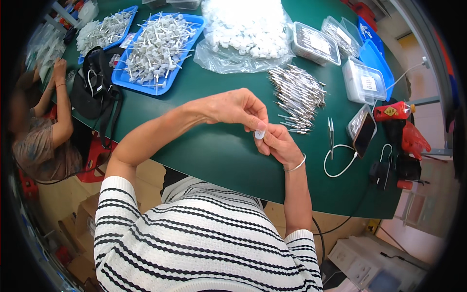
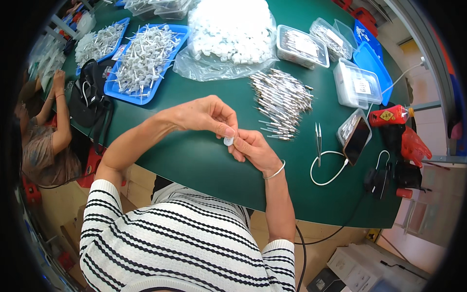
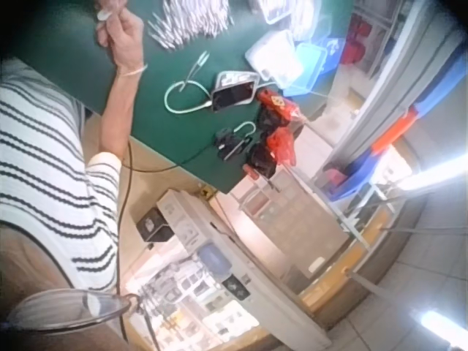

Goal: The person repeatedly picks up small white plastic caps and metal rods from a green workbench. They insert the metal rods into the caps and place the assembled units into a blue tray. The process is repetitive and involves handling small parts with both hands.

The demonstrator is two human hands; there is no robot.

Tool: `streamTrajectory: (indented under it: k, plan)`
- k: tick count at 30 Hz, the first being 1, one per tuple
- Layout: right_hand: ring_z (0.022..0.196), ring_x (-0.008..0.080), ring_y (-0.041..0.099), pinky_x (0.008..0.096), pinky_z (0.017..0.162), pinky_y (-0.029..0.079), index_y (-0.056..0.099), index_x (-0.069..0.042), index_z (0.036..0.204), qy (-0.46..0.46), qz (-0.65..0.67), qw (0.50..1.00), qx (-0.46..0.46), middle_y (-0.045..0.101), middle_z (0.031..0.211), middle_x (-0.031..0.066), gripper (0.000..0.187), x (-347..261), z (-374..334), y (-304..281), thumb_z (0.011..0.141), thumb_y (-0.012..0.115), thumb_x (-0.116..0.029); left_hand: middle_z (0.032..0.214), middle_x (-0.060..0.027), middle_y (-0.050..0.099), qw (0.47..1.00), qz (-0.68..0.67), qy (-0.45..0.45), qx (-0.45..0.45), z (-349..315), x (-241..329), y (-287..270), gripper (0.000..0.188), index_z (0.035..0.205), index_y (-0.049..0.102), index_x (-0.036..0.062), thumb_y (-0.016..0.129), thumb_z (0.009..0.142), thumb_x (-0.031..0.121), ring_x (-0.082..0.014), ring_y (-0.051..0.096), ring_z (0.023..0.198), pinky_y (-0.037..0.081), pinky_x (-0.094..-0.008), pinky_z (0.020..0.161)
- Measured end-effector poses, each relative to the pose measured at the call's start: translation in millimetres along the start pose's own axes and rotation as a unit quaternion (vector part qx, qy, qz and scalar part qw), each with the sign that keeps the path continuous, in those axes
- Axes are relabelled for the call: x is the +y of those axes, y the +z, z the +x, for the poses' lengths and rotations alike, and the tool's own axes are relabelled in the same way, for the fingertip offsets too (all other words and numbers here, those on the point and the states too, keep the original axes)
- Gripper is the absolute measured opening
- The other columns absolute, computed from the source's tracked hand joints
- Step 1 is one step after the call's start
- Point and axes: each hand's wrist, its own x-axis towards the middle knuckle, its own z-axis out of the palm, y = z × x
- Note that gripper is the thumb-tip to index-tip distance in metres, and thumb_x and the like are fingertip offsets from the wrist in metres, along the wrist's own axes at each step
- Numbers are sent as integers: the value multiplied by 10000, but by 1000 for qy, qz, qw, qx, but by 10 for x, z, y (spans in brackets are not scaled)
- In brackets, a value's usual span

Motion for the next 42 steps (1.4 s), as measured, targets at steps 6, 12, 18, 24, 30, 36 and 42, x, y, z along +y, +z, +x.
streamTrajectory:
  k: [6, 12, 18, 24, 30, 36, 42]
  plan:
    - [843, 241, 599, 309, 768, 466, 639, -2, 963, -138, -468, 851, 195, 629, 950, 121, 136, -243, -38, 415, 834, 601, -24, 834, -48, 651, 989, -67, 57, 118, -525, -215, 55, 126, 876, 643, -23, 652, 865, 102, -72, 583, 766, 472, -207, 706]
    - [900, 307, 559, 381, 808, 440, 610, 11, 949, -164, -684, 592, 392, 607, 959, 144, 139, -207, -513, 80, 811, 608, 29, 795, -52, 628, 751, 319, 170, 552, -1469, 29, -249, 14, 810, 635, -9, 641, 814, 2, -117, 587, 722, 458, -252, 658]
    - [896, 313, 552, 393, 792, 440, 603, 4, 948, -149, -700, 590, 373, 600, 952, 141, 143, -67, -512, -22, 809, 605, 35, 816, -87, 634, 510, 470, 72, 717, -2094, -362, -1201, 77, 844, 661, 15, 651, 812, 85, -189, 598, 724, 466, -294, 666]
    - [896, 319, 553, 392, 787, 448, 603, 10, 959, -146, -716, 568, 379, 590, 936, 147, 155, -179, -554, -98, 805, 615, 23, 869, -102, 655, 488, 545, 11, 682, -2094, -616, -1351, 118, 893, 689, 49, 642, 826, 135, -241, 613, 831, 473, -336, 730]
    - [862, 290, 563, 373, 748, 465, 618, -8, 943, -146, -708, 578, 378, 588, 900, 123, 164, -169, -496, -102, 781, 636, 3, 871, -75, 644, 586, 441, 152, 663, -1359, -172, -933, 124, 958, 676, 36, 637, 845, 70, -148, 611, 774, 476, -266, 679]
    - [851, 294, 576, 361, 740, 466, 628, -9, 932, -184, -693, 589, 372, 610, 900, 128, 143, -173, -383, -34, 789, 637, 0, 844, -123, 647, 684, 543, 218, 437, 12, -225, -886, 88, 898, 654, 19, 613, 839, 70, -271, 623, 800, 488, -348, 706]
    - [822, 288, 569, 374, 700, 466, 615, -26, 893, -186, -694, 581, 382, 603, 870, 101, 135, -240, -582, -127, 766, 645, 10, 842, -124, 628, 685, 591, 160, 394, 579, -444, -1198, 98, 882, 637, 27, 634, 814, 98, -299, 619, 799, 486, -383, 708]
